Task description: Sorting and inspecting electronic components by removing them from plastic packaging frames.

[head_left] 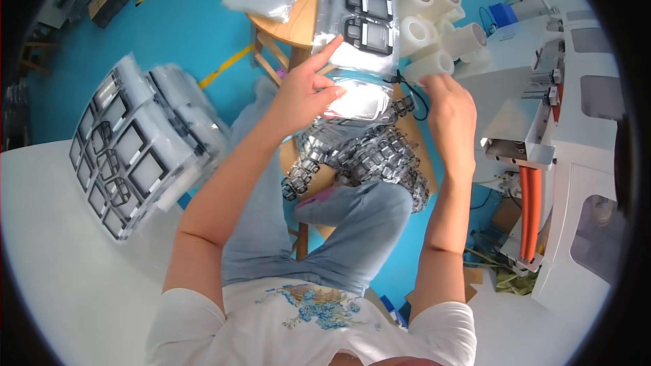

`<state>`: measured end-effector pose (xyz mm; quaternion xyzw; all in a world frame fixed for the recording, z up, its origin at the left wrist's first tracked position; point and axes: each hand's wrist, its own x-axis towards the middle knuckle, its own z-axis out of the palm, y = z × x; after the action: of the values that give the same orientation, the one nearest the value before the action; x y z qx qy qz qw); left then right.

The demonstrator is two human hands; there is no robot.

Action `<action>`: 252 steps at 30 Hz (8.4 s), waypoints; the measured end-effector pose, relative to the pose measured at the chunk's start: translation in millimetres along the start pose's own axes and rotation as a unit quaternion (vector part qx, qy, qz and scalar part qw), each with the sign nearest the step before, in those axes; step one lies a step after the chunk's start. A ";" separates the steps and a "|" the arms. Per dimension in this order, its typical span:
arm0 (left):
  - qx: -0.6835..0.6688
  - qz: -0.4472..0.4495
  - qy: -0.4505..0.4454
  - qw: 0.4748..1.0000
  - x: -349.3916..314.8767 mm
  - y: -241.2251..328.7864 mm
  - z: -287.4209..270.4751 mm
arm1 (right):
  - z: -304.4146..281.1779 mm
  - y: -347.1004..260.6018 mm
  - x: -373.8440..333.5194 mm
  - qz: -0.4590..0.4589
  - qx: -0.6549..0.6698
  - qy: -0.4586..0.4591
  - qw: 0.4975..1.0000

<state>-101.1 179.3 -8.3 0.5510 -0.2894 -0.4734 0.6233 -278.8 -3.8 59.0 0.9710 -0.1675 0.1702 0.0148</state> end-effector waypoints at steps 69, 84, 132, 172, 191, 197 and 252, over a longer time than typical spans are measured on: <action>0.328 0.095 -0.491 0.802 6.2 -47.4 93.3 | -265.6 -68.2 -147.6 0.169 0.293 0.386 0.858; 0.322 0.280 -0.218 0.877 -103.2 -111.2 188.9 | -393.5 15.7 -166.0 0.006 0.458 0.348 0.818; 0.113 0.093 0.015 0.989 -179.8 14.6 73.0 | 152.4 -134.3 -280.4 0.575 0.719 0.158 0.356; -0.070 -0.153 -0.353 0.920 -106.5 -38.0 100.0 | -58.3 -57.8 -193.1 0.059 0.867 0.077 0.488; -0.094 -0.238 -0.253 0.933 -129.8 -10.4 53.6 | -20.6 -63.8 -190.8 0.254 0.533 0.088 0.802; -0.195 -0.321 -0.091 0.922 -135.7 -9.4 49.8 | -40.2 -98.5 -195.4 0.111 0.536 0.003 0.837; 0.059 0.017 -0.072 0.996 8.0 9.7 -9.3 | 51.1 -34.7 40.4 -0.174 0.181 0.053 0.966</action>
<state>-87.1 175.3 -2.3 0.5462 -0.3703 -0.4830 0.5755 -214.9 11.7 25.4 0.9612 0.0390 0.2438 -0.1233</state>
